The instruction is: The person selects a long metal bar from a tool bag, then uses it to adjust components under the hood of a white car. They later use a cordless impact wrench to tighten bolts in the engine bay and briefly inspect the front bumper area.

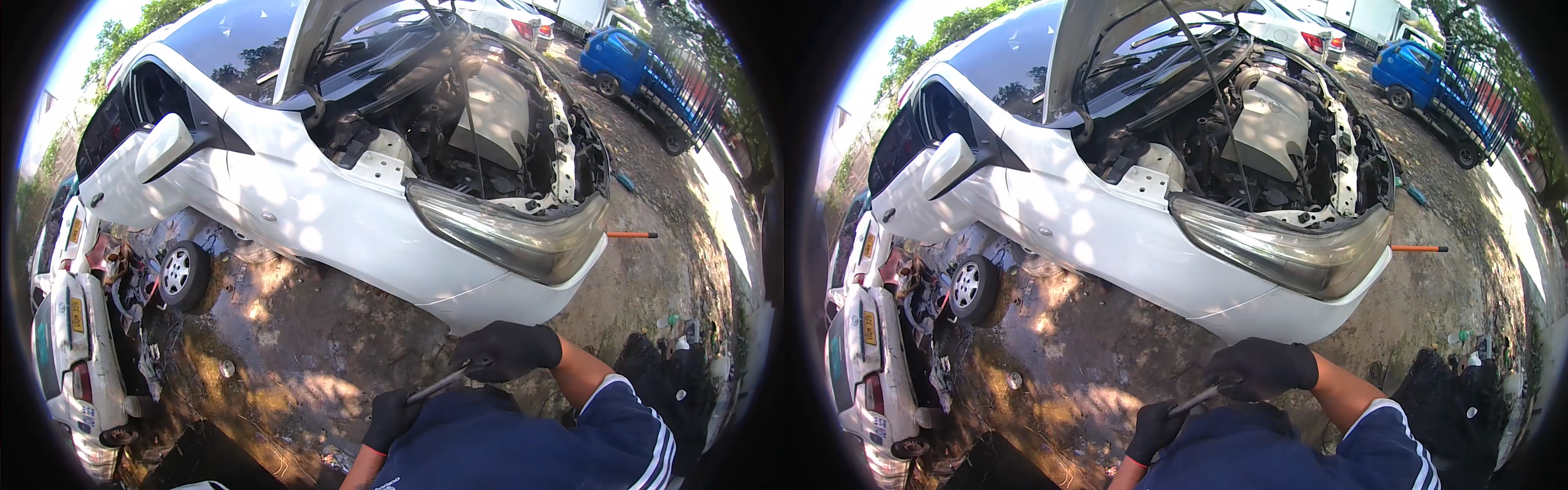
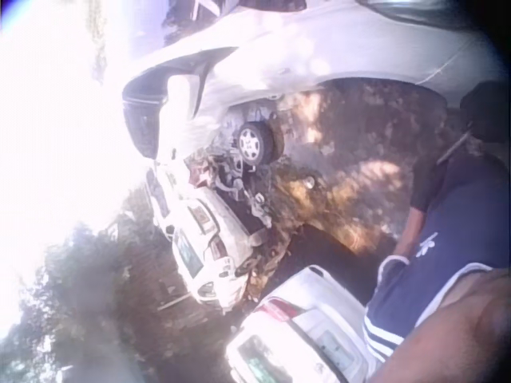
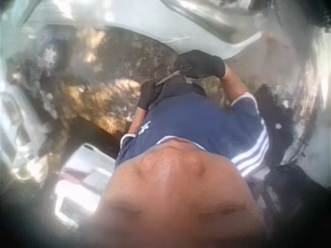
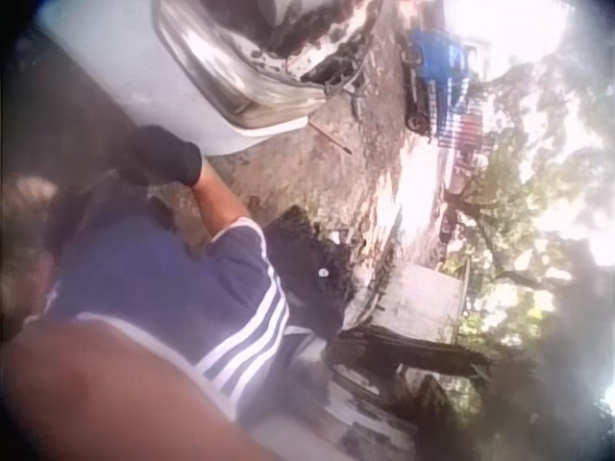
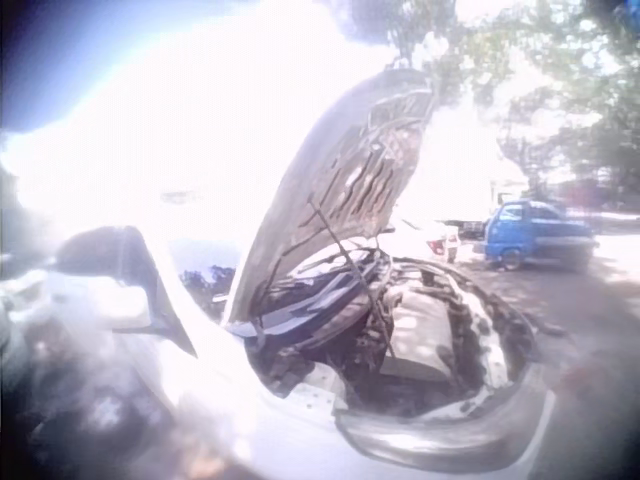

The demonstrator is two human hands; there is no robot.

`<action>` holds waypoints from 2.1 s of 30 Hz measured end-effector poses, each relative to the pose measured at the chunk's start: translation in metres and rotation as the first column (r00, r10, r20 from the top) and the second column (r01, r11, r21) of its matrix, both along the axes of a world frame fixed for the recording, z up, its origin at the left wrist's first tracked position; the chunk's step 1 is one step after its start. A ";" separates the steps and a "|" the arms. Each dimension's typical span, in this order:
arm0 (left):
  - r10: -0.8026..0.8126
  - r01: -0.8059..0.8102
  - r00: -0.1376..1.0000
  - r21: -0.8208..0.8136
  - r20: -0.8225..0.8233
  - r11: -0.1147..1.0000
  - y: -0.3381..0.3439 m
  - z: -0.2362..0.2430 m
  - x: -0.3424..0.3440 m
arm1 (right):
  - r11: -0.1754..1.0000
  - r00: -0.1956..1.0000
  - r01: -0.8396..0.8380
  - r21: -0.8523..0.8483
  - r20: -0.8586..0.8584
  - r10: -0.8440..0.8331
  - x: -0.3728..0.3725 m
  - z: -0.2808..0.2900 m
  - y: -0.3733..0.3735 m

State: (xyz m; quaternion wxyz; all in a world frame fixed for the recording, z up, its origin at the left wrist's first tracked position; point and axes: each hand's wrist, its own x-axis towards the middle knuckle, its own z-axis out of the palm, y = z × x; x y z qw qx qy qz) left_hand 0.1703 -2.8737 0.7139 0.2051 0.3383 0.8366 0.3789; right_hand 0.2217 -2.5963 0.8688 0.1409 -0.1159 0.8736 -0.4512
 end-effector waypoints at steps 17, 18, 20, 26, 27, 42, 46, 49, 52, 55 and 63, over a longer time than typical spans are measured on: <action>-0.417 0.534 0.842 0.431 -0.341 0.727 0.271 0.142 -0.058 | 0.068 0.111 0.714 -0.697 0.017 -0.994 0.047 0.004 0.133; -0.304 0.494 0.862 0.535 -0.407 0.686 0.276 0.146 -0.084 | 0.093 0.105 0.715 -0.693 -0.024 -0.994 0.053 0.010 0.156; 0.004 0.285 0.900 0.597 -0.435 0.750 0.287 0.141 -0.147 | 0.217 0.115 0.851 -0.478 -0.233 -0.966 0.050 0.014 0.204; 0.068 0.078 0.969 0.552 -0.239 0.830 0.373 0.123 -0.332 | 0.389 0.472 0.793 -0.469 0.070 -0.879 -0.050 0.065 0.243; -0.018 0.139 0.977 0.562 -0.215 0.816 0.390 0.119 -0.354 | 0.448 0.544 0.771 -0.453 0.103 -0.833 -0.069 0.069 0.248; -0.209 0.231 0.972 0.299 -0.103 0.926 0.437 0.118 -0.390 | 0.737 0.722 0.676 -0.009 -0.192 -0.664 -0.207 0.028 0.262; -0.191 0.210 0.978 0.346 -0.088 0.915 0.437 0.111 -0.395 | 0.749 0.760 0.648 0.143 -0.198 -0.620 -0.216 0.038 0.267; -0.168 0.201 0.978 0.352 -0.122 0.914 0.438 0.112 -0.391 | 0.813 0.795 0.580 0.059 -0.258 -0.549 -0.214 0.030 0.279; -0.161 0.202 0.974 0.296 -0.158 0.933 0.444 0.103 -0.395 | 0.847 0.799 0.529 0.046 -0.364 -0.479 -0.216 0.019 0.284; -0.187 0.230 0.971 0.358 -0.151 0.905 0.444 0.093 -0.397 | 0.870 0.780 0.484 0.091 -0.497 -0.381 -0.222 -0.005 0.304; -0.328 0.315 0.942 0.508 -0.067 0.801 0.439 0.093 -0.395 | 0.877 0.820 0.475 0.078 -0.401 -0.408 -0.210 -0.032 0.326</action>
